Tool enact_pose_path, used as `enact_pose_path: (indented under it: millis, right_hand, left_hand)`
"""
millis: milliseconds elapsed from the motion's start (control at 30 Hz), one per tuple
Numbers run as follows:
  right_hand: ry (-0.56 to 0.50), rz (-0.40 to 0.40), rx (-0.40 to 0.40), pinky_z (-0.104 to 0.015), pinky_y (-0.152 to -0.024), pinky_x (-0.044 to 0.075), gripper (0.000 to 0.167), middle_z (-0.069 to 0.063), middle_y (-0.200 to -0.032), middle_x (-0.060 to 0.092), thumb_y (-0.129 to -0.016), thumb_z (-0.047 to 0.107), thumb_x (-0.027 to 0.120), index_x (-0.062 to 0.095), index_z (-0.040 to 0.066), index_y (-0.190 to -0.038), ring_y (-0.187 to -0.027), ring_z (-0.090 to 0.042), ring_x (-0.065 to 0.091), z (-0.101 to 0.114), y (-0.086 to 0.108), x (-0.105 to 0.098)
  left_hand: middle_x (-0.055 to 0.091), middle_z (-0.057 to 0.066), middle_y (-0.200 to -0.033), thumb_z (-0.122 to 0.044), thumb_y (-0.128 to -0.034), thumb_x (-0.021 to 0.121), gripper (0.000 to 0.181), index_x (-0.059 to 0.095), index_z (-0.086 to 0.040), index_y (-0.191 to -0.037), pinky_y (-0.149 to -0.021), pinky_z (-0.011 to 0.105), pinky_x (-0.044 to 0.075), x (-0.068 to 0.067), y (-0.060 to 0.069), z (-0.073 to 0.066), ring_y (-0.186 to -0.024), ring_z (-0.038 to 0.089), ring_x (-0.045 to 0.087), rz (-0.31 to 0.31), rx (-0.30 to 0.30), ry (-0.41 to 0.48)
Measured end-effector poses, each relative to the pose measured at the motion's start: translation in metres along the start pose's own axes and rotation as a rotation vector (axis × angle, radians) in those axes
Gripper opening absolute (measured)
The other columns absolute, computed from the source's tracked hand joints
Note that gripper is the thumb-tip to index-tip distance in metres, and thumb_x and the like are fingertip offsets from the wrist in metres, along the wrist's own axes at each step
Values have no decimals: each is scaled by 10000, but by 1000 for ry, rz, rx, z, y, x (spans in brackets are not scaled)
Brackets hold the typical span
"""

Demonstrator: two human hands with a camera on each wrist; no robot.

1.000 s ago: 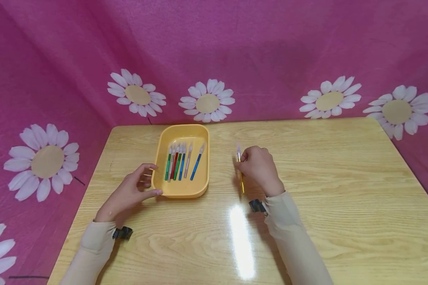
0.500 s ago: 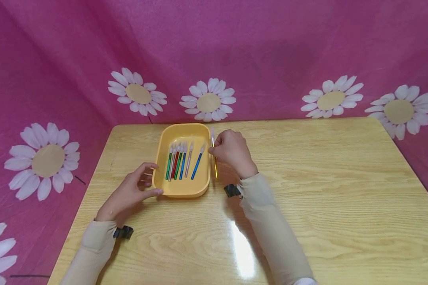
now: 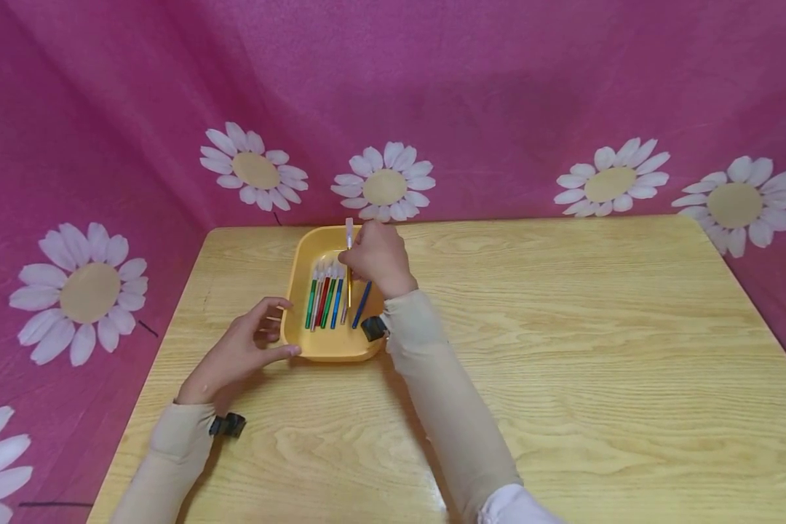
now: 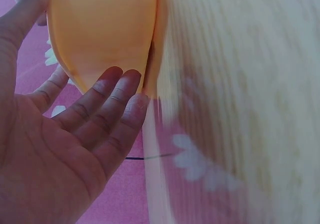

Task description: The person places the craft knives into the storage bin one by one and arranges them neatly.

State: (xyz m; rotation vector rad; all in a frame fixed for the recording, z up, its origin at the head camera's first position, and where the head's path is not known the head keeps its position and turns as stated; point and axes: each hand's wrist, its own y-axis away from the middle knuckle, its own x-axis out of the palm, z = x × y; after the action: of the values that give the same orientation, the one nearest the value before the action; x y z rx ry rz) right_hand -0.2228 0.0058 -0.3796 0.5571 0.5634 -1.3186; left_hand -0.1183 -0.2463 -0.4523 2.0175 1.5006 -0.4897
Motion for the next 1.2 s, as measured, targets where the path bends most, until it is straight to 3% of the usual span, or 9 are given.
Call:
enact_pose_path:
  millis: [167,267,433,633,800,1067,1200]
  right_hand:
    - [36,-34,61,-284,-536,536,336,8,-545,635,-865,188,769,606,99,-585,-500,-142,659,4,-9,13]
    - [94,-16,75,-285,-530,499,339,26,-512,617,-860,195,742,599,115,-563,-510,-159,663,2,-13,21]
    - [189,-5,103,-322,-562,498,187,-14,-619,676,-833,210,740,665,105,-698,-663,-232,694,-3,-16,31]
    - [225,-6,170,-356,-572,485,169,-61,-796,676,-832,197,750,635,97,-758,-766,-281,667,-10,-18,38]
    - [203,31,186,-324,-525,461,185,-46,-729,657,-853,183,739,613,102,-744,-679,-247,649,-13,-20,43]
    - [163,43,177,-270,-481,475,96,-44,-611,691,-876,142,695,645,63,-853,-516,-179,680,-14,-19,41]
    - [129,47,155,-245,-467,468,86,-54,-581,698,-864,123,665,628,66,-811,-495,-168,696,-16,-19,37]
  left_hand:
    - [648,67,-1345,-407,-827,890,760,471,-257,-1444,-1056,516,550,-1,-2,2,-1187,277,653,-8,26,17]
    - [674,93,-1319,-389,-827,893,756,479,-219,-1436,-1034,509,563,-2,-3,3,-1156,275,678,-14,74,18]
    - [677,117,-1329,-376,-835,887,758,477,-178,-1441,-1027,505,578,-1,-7,3,-1159,280,695,-10,126,15]
    - [704,84,-1271,-410,-822,893,765,476,-233,-1437,-1039,507,557,1,-2,5,-1149,266,682,-3,57,29]
    - [707,85,-1254,-408,-821,893,764,477,-224,-1435,-1028,503,563,3,2,8,-1126,261,682,-6,57,34]
    - [690,78,-1262,-392,-840,881,742,472,-238,-1440,-1024,502,561,2,1,6,-1131,263,667,-5,48,16]
    - [680,73,-1286,-394,-842,880,743,469,-241,-1442,-1038,508,557,1,-2,4,-1148,265,666,-4,49,3]
